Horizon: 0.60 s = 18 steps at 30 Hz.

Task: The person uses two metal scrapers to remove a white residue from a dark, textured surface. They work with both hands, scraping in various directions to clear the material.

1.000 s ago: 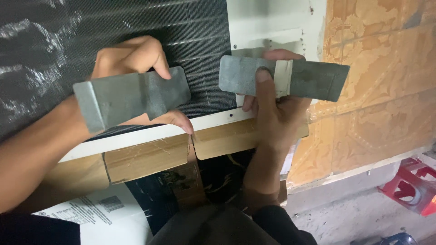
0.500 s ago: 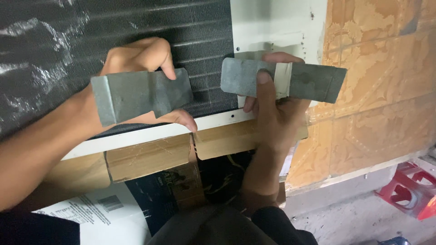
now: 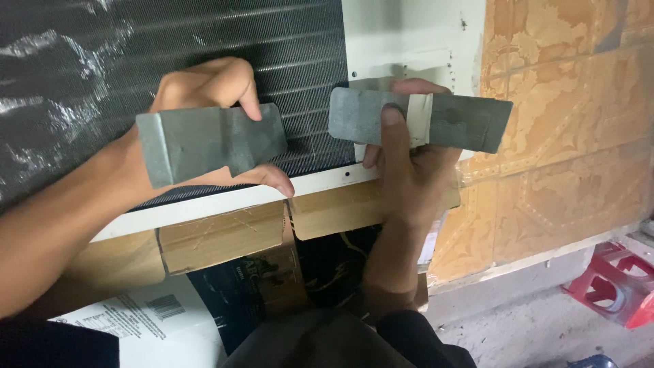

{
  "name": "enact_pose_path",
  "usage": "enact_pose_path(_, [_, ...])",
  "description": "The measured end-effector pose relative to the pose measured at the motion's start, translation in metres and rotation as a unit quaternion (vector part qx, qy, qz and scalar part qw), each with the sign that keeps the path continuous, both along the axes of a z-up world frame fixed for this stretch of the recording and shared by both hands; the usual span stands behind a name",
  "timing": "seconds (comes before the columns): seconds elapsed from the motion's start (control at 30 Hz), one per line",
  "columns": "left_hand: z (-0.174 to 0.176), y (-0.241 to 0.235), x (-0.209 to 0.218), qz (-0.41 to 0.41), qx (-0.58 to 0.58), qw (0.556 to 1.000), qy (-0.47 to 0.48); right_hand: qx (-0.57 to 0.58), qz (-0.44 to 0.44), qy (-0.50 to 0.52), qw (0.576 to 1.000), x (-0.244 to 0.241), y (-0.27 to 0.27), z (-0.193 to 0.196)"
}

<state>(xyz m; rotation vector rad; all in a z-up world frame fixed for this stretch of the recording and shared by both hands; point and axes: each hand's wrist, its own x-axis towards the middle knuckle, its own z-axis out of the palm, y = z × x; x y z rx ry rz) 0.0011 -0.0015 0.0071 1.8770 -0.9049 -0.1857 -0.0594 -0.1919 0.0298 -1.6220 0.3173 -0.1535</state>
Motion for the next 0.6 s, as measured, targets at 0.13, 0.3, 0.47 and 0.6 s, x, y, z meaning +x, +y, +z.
enact_pose_path(0.13, [-0.003, 0.0, 0.0, 0.0, -0.009, 1.0, -0.015, -0.019, 0.018, -0.019, 0.999, 0.001, -0.001, -0.002])
enact_pose_path(0.3, [0.0, -0.002, 0.0, -0.009, 0.005, 1.0, 0.002, -0.018, 0.035, -0.025, 0.999, 0.0, -0.006, -0.006])
enact_pose_path(0.47, [0.008, -0.006, -0.005, 0.016, 0.017, 0.999, 0.039, -0.002, 0.024, -0.013, 1.0, 0.0, -0.003, -0.002])
enact_pose_path(0.6, [0.014, -0.009, -0.009, 0.056, 0.035, 0.994, 0.084, -0.012, 0.017, -0.022, 1.0, 0.0, -0.003, -0.004])
